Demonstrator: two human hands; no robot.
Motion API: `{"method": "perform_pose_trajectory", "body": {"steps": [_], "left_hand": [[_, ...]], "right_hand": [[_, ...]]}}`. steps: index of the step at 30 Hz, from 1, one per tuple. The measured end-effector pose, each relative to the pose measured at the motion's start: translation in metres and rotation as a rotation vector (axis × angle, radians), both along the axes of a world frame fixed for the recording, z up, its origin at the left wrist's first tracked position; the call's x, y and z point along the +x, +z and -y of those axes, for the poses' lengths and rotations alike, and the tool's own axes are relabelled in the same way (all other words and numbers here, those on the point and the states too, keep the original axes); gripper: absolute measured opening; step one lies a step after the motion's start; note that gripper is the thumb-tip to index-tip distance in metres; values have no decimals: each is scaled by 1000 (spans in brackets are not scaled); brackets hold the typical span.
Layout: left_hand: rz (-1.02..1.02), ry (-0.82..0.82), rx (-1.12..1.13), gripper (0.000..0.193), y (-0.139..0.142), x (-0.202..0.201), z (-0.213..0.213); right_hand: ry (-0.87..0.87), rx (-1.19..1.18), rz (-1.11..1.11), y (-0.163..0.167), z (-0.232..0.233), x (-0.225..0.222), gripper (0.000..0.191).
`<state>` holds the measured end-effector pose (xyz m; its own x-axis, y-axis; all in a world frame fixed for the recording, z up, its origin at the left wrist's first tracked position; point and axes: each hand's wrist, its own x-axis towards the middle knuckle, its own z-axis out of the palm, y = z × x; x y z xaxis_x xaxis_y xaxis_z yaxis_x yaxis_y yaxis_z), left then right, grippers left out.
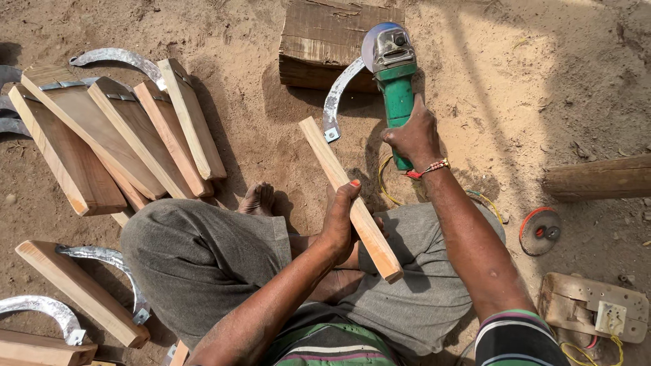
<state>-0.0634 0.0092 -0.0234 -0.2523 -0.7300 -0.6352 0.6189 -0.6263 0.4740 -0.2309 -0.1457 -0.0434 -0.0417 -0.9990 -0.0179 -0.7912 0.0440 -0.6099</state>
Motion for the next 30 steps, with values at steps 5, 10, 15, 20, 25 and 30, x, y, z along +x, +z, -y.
{"method": "perform_pose_trajectory", "body": {"steps": [5,10,15,20,25,30], "left_hand": [[-57,15,11,57,7,-1,1],[-12,-1,36,56,8,2,1],[58,-1,-8,55,7,-2,3],[-27,-8,93,55,1,2,1],[170,-42,-125,56,-23,12,12],[165,-249,-84,60,-59,62,23]], "right_hand": [[76,101,-84,3,-3,4,59],[-59,-4,-67,8,13,-4,60],[24,50,-102,6,11,-5,61],[-80,68,-88,10,15,-2,59],[18,112,-107,18,18,-1,65],[265,263,-78,19,14,-5,69]]}}
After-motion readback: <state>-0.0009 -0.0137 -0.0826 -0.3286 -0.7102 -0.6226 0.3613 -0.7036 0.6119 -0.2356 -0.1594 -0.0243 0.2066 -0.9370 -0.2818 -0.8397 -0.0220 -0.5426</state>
